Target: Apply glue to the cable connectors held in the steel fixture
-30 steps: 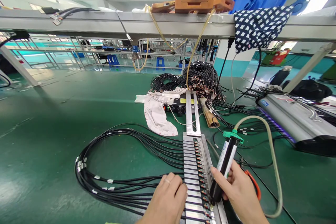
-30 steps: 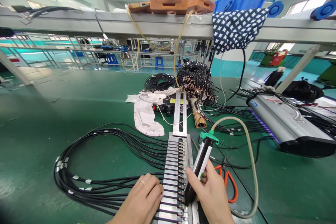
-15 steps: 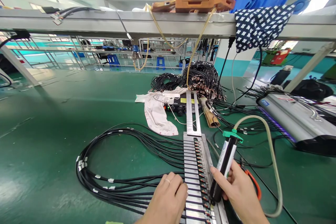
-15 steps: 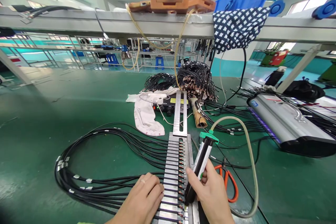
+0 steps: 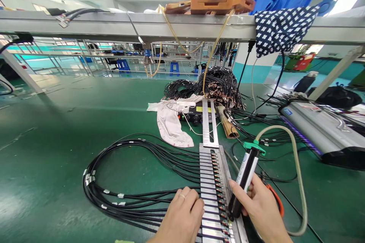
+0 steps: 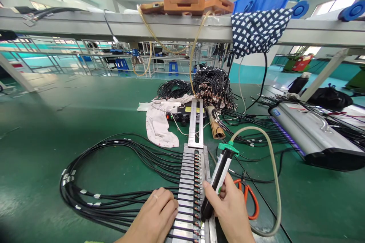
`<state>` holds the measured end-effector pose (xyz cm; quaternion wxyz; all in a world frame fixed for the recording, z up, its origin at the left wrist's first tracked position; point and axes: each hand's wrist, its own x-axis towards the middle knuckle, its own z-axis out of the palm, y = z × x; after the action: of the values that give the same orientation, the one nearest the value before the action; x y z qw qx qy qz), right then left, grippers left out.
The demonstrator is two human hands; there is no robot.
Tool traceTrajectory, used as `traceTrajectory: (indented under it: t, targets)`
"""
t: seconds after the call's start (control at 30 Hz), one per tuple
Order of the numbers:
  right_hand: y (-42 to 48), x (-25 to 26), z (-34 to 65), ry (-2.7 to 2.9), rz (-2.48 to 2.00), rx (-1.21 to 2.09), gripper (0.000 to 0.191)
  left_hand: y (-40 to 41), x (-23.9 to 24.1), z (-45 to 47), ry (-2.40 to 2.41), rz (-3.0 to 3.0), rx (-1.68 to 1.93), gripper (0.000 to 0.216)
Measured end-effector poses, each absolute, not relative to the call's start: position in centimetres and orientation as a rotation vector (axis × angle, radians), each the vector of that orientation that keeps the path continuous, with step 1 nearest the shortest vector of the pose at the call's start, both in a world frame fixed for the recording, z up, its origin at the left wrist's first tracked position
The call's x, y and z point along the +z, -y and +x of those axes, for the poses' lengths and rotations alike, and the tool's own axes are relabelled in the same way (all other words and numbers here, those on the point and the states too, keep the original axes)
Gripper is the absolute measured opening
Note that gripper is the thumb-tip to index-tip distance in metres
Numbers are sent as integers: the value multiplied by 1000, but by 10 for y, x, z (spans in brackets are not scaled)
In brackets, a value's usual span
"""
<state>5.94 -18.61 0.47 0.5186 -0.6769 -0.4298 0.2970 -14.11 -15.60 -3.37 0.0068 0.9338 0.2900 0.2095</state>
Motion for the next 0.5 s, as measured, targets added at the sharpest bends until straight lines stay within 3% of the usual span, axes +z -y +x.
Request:
traceTrajectory:
  t: [0.5]
  targets:
    - [182, -8, 72, 1069, -1678, 713, 43, 156, -33, -143, -926, 2927, 634, 16]
